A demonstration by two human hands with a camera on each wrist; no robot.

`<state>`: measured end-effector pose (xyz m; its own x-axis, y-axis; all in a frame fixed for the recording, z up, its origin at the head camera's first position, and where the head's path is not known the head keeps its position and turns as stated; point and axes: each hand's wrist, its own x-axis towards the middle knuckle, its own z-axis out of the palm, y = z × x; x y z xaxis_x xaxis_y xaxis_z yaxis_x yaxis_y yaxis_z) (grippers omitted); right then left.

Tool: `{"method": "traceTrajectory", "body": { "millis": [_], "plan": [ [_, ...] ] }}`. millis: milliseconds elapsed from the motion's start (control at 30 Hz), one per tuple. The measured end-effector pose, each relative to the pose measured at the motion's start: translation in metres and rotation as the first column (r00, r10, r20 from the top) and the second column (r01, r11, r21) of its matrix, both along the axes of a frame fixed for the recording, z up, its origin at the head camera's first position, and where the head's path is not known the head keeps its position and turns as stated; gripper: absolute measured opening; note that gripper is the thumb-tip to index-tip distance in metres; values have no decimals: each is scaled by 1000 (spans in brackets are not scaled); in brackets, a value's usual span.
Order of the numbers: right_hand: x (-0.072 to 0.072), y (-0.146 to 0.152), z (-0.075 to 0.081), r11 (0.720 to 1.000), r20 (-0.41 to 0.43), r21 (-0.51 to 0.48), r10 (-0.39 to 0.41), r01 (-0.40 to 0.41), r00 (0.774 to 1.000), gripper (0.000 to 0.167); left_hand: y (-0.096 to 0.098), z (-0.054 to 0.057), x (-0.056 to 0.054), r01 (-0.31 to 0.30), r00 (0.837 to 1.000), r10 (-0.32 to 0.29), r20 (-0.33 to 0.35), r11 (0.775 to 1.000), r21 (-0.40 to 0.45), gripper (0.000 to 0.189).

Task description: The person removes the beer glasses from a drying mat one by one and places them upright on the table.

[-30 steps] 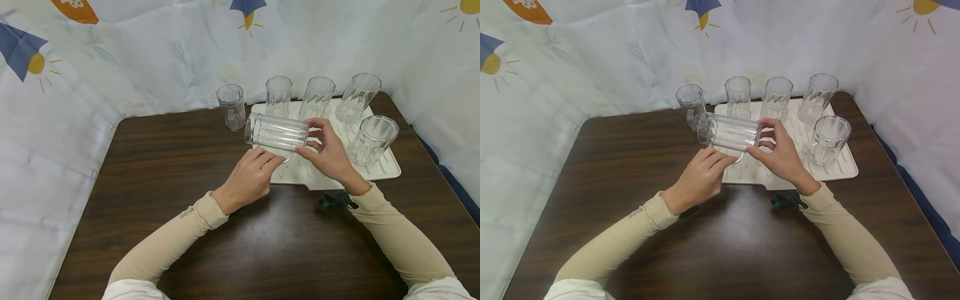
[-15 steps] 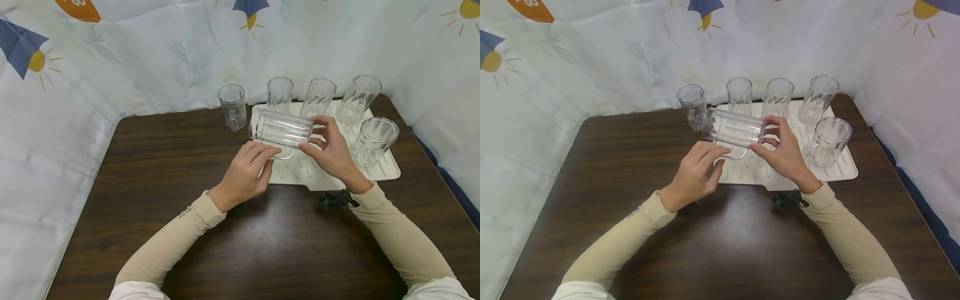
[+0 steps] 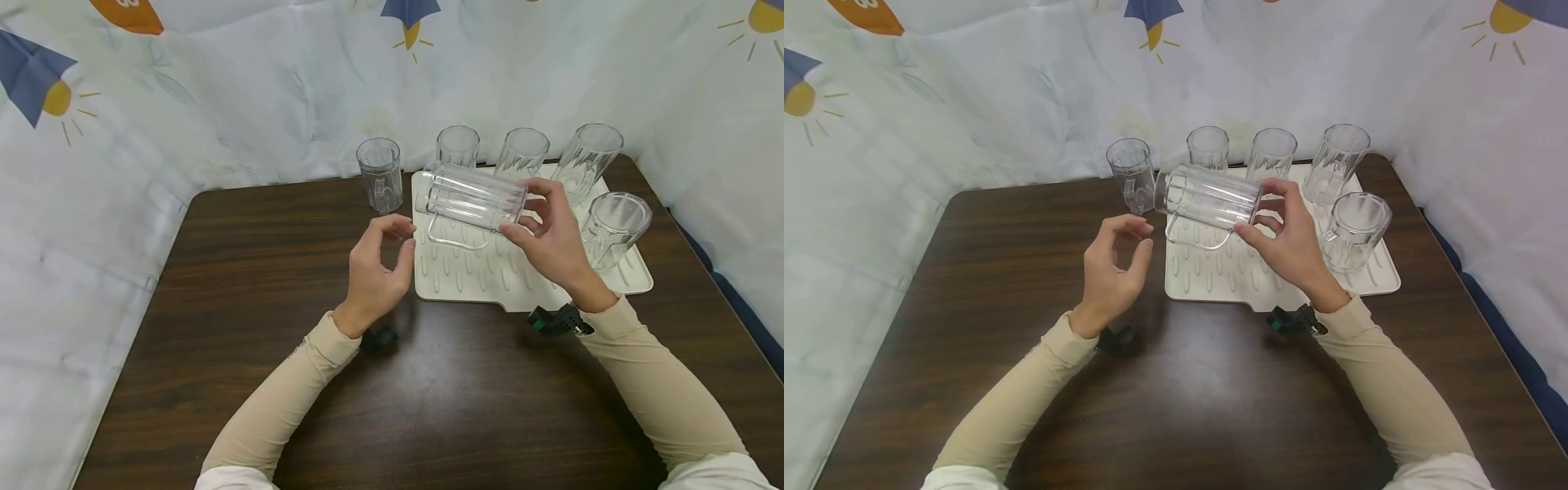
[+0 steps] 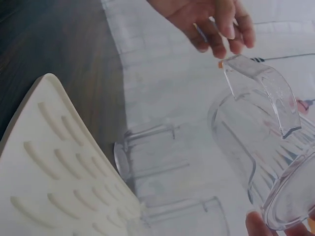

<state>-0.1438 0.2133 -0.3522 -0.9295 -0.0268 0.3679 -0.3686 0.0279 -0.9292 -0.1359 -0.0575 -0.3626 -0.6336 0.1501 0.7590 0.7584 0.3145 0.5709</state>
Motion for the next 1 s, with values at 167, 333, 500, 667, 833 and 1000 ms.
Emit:
{"method": "traceTrajectory", "body": {
  "millis": [167,333,500,667,833,1000],
  "plan": [
    [-1,-1,3,999,-19,-41,3,-4,1000,65,-1,-6,-3,2,997,-5,81,999,40,25],
    [-1,-1,5,998,-43,-63,6,-9,999,64,0,-9,-3,80,967,-117,226,983,167,28],
    [0,-1,5,997,-61,-71,12,-16,998,62,2,-12,-3,131,874,-299,383,904,406,32],
    [-1,-4,4,996,-71,-91,17,-23,997,60,3,-17,-5,123,760,-487,430,758,641,32],
    [-1,-7,2,994,-82,-103,20,-29,996,58,4,-18,-3,153,655,-652,382,610,778,36],
    [0,-12,1,993,-87,-111,28,-37,996,57,9,-21,-1,155,584,-743,325,496,854,38]
  ]
}}
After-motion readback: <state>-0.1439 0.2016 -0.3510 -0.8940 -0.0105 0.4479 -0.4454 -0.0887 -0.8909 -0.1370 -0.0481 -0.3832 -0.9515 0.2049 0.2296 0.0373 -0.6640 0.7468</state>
